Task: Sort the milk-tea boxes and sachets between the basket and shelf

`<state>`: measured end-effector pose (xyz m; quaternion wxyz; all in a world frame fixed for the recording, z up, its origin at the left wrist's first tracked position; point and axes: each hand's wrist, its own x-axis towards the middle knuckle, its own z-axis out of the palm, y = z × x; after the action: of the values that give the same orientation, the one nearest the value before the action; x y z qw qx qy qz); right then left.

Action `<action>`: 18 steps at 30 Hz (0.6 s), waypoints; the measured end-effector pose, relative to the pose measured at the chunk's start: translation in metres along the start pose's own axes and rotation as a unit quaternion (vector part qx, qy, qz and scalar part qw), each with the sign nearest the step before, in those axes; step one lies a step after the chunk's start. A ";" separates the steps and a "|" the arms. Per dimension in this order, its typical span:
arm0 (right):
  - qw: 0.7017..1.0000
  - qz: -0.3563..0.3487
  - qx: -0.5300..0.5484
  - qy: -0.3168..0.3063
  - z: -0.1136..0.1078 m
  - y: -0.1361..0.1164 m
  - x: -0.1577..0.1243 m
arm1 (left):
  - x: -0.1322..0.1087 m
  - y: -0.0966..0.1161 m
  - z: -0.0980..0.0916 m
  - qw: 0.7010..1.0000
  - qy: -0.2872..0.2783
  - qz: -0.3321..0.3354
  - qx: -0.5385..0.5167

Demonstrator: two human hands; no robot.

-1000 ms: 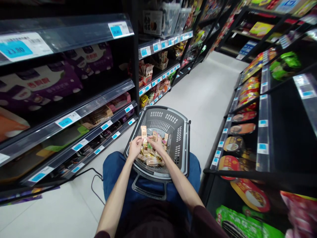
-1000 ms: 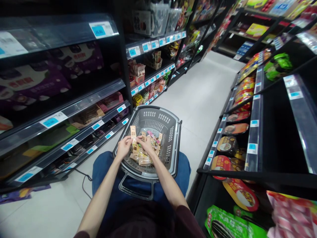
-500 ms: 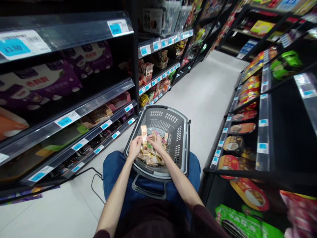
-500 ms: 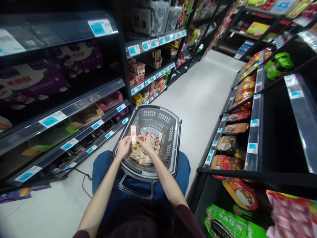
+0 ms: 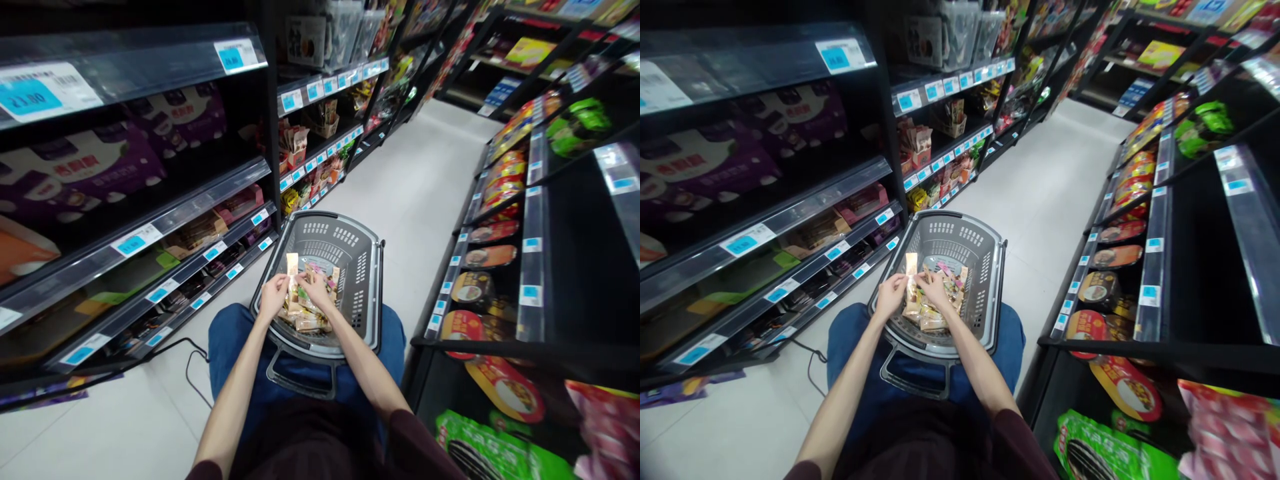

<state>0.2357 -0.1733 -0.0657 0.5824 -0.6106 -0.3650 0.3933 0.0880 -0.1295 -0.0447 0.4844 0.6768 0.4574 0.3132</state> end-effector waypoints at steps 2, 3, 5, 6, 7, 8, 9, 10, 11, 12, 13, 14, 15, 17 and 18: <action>1.000 0.001 0.002 -0.003 -0.001 0.000 0.000 | 0.000 0.001 0.000 1.000 -0.001 0.002 -0.001; 1.000 0.001 0.003 -0.004 -0.001 0.000 0.000 | 0.000 0.002 0.000 1.000 -0.001 0.002 -0.001; 1.000 0.003 0.006 -0.007 -0.001 -0.001 0.000 | 0.000 0.004 -0.001 1.000 0.002 0.003 -0.001; 1.000 0.005 0.007 -0.008 -0.001 -0.001 0.000 | 0.000 0.004 -0.001 1.000 0.003 0.004 -0.001; 1.000 0.005 0.008 -0.008 0.000 -0.001 0.000 | 0.000 0.005 -0.001 1.000 0.003 0.004 -0.003; 1.000 0.005 0.009 -0.007 0.000 -0.001 0.000 | 0.000 0.005 -0.001 1.000 0.004 0.004 -0.005; 1.000 0.003 0.009 -0.004 0.000 -0.001 -0.001 | 0.000 0.004 -0.001 1.000 0.003 0.005 -0.009; 1.000 0.000 0.010 -0.001 0.001 -0.001 -0.001 | -0.001 0.003 0.000 1.000 0.002 0.005 -0.014; 1.000 -0.002 0.011 0.004 0.001 0.000 -0.001 | -0.001 0.002 0.000 1.000 0.001 0.005 -0.019; 1.000 -0.005 0.012 0.010 0.001 0.000 -0.001 | -0.001 0.001 0.001 1.000 -0.001 0.005 -0.025; 1.000 -0.006 0.012 0.017 0.001 0.002 -0.001 | -0.001 0.000 0.001 1.000 -0.002 0.006 -0.030; 1.000 -0.007 0.013 0.025 0.001 0.003 -0.001 | -0.002 -0.001 0.002 0.999 -0.004 0.007 -0.034; 0.999 -0.006 0.014 0.034 0.001 0.004 -0.001 | -0.002 -0.002 0.003 0.999 -0.006 0.008 -0.037; 0.998 -0.002 0.018 0.053 0.001 0.007 0.000 | -0.004 -0.004 0.004 0.999 -0.011 0.009 -0.036; 0.998 0.000 0.020 0.062 0.000 0.008 0.001 | -0.005 -0.004 0.004 0.999 -0.013 0.009 -0.034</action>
<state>0.2358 -0.1725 -0.0740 0.6157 -0.6225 -0.3200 0.3619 0.0885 -0.1351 -0.0496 0.5105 0.6680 0.4337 0.3242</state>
